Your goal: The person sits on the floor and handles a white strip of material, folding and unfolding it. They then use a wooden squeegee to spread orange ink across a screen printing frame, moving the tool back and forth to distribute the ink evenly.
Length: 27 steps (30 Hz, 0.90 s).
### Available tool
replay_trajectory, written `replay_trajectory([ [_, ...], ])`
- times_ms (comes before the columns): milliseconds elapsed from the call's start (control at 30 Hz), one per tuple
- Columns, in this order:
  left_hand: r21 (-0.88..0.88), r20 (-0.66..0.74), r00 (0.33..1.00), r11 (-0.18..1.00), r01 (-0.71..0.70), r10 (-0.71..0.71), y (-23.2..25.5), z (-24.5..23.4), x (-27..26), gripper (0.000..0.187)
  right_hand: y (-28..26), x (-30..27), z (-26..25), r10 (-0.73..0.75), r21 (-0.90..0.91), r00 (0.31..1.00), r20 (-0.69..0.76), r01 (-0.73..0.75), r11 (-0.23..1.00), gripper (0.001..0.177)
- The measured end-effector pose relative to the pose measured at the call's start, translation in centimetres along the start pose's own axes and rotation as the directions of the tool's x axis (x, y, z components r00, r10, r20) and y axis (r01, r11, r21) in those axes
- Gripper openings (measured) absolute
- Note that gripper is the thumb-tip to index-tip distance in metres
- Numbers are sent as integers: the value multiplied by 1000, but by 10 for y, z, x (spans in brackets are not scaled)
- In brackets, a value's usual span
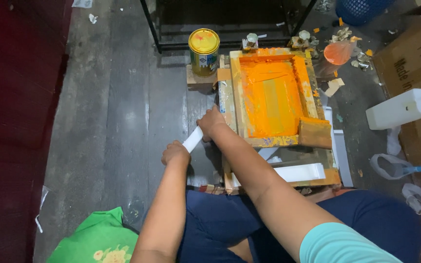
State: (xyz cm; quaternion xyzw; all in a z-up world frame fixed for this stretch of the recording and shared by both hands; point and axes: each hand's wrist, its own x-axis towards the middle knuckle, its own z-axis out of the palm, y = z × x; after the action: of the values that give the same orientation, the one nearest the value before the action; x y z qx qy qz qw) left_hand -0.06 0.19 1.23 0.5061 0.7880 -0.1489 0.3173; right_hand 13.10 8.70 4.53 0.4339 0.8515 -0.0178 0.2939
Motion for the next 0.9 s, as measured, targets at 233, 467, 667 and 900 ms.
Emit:
replay_trajectory([
  [233, 41, -16, 1000, 999, -9, 10, -1, 6, 7, 47, -1, 6, 3, 16, 19, 1000, -17, -16, 1000, 69],
  [467, 33, 19, 1000, 999, 2, -3, 2, -2, -3, 49, -2, 2, -1, 22, 9, 1000, -14, -22, 1000, 67],
  [667, 47, -6, 1000, 999, -2, 2, 1, 1, -2, 48, -2, 1, 1, 18, -1, 1000, -26, -18, 1000, 66],
  [900, 80, -9, 1000, 997, 15, -14, 7, -12, -19, 46, -2, -2, -2, 12, 12, 999, -42, -11, 1000, 64],
])
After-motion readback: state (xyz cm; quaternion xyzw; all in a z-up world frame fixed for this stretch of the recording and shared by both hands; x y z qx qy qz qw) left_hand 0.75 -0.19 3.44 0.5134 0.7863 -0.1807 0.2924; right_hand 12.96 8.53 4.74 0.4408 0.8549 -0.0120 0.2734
